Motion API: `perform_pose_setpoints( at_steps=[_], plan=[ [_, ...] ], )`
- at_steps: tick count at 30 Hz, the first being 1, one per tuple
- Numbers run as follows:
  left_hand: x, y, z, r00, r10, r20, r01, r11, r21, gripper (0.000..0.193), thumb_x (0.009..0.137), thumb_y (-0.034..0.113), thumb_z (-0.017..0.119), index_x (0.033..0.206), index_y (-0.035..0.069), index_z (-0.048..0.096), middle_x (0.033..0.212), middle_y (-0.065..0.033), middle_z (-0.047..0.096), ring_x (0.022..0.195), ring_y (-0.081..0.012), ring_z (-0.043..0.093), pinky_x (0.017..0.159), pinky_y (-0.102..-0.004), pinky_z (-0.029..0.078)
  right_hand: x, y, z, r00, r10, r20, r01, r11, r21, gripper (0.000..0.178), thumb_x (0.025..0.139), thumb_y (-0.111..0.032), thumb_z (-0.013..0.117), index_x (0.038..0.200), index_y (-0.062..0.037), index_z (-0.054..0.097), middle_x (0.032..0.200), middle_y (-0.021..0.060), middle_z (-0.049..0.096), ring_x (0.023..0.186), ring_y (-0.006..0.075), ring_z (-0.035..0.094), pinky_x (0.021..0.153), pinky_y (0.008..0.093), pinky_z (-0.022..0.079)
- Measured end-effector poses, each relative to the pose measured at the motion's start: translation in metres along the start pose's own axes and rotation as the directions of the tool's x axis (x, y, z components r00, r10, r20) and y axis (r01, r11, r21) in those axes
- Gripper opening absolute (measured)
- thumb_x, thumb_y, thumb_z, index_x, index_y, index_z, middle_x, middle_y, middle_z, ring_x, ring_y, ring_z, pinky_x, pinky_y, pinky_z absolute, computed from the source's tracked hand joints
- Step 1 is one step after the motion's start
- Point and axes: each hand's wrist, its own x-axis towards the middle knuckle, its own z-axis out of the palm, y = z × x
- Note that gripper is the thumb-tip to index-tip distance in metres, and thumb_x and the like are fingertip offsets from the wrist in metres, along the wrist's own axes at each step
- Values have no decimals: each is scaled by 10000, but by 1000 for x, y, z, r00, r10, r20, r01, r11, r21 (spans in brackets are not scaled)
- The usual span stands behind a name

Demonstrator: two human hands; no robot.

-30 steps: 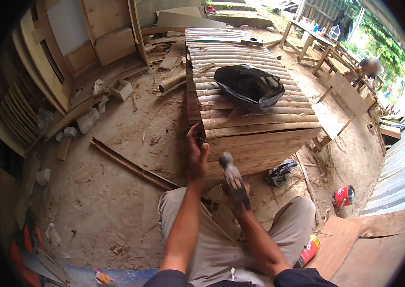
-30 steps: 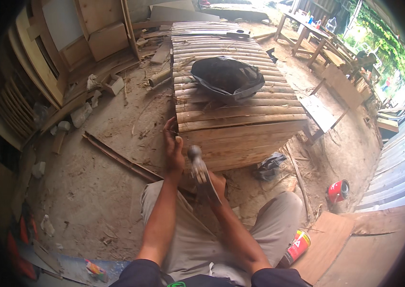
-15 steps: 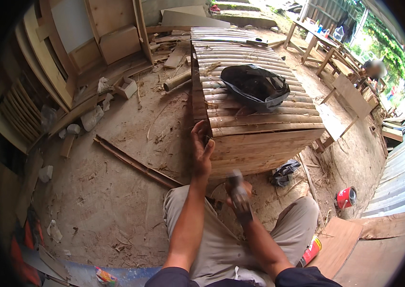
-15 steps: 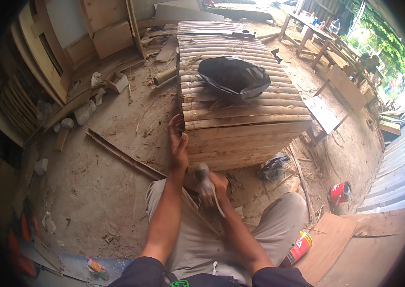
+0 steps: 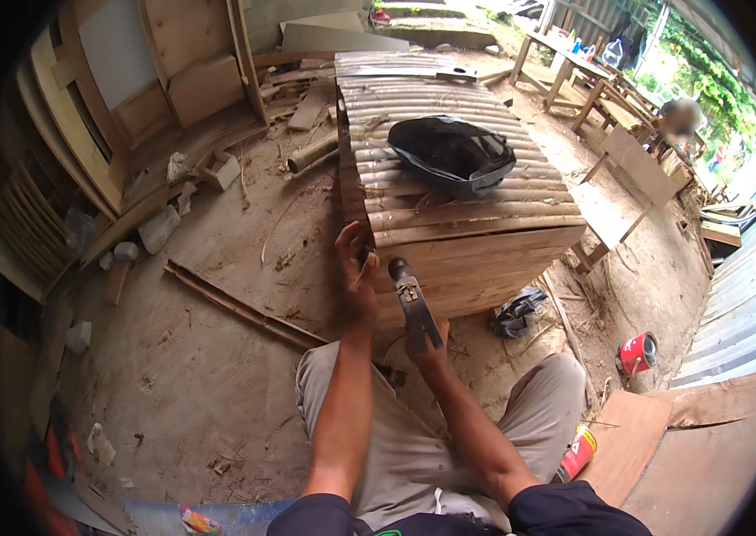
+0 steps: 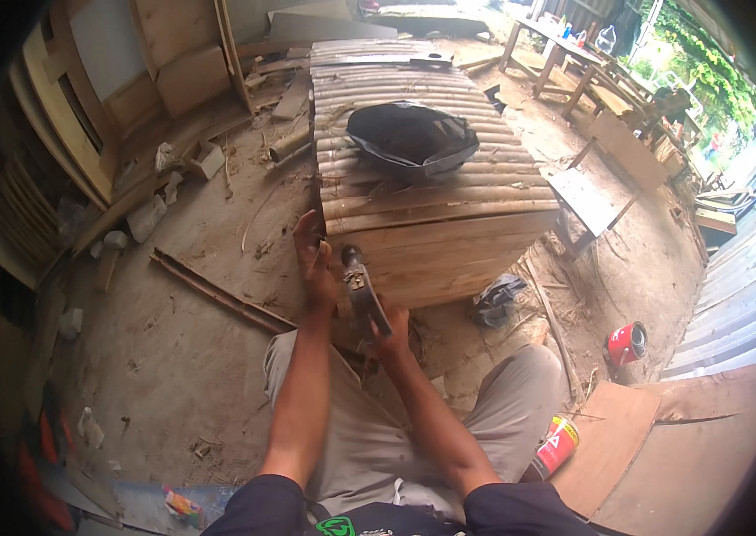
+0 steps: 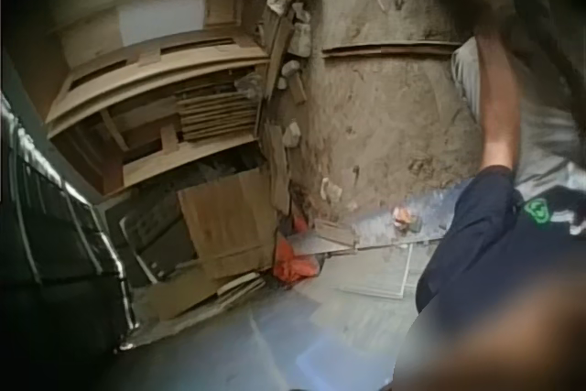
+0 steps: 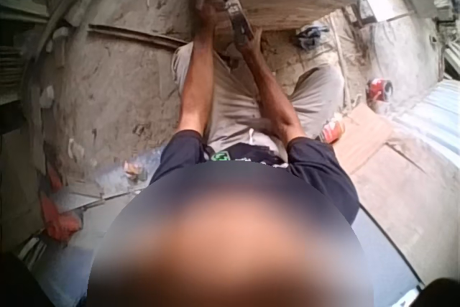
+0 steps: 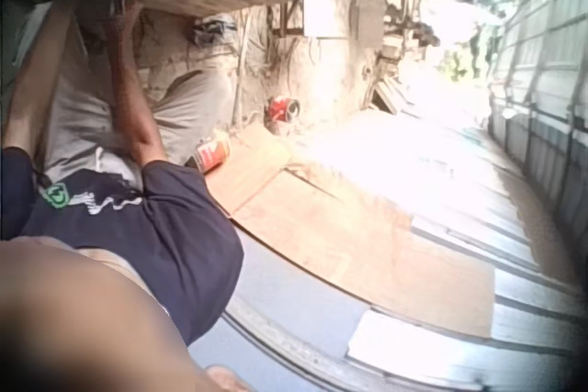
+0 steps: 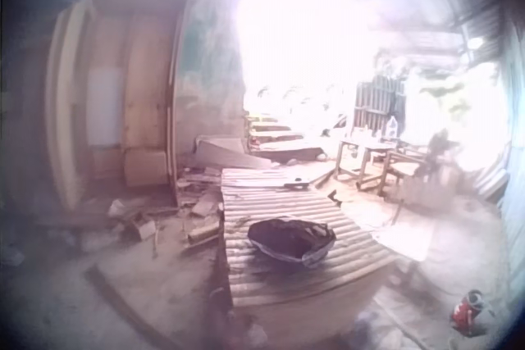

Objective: The person assembles a bamboo stool by hammering nails into the frame and attaching side panels. They use a hammer and nails to secure the components, then flip the stool to inspect the underside and reposition it.

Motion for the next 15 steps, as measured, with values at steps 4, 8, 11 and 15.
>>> perform_pose_setpoints(
  at_steps=[4,8,11,15],
  plan=[
    [1,2,-2,1000,4,-7,-4,1000,20,781,892,401,724,1496,86,341,1396,-74,481,1333,-210,421,1119,-350,278,-12,-27,-8,918,397,-1,-388,898,208,249,797,-255,745,733,-55,610,592,57,529,488,234,543,453,373,405],
    [0,-4,-6,999,-7,44,7,1000,-3,754,935,457,667,1500,80,337,1387,-82,498,1331,-221,433,1118,-353,298,-3,-41,-17,974,-224,-30,225,953,203,234,889,-209,626,771,-13,579,593,114,527,482,288,536,497,355,445],
    [1,-7,-7,998,-55,-7,51,964,-260,745,984,567,540,1503,72,337,1408,-104,491,1323,-228,449,1125,-369,311,11,-24,-11,982,-186,11,185,979,87,239,907,-191,600,775,2,554,582,133,489,464,304,497,499,342,444],
    [2,-5,-9,997,-76,-30,66,962,-265,758,1012,641,386,1498,60,348,1424,-121,494,1311,-232,468,1125,-374,325,-11,-17,-7,969,239,-55,-241,970,-40,387,900,-340,647,766,12,557,615,168,494,496,339,522,506,352,460]
  ],
)
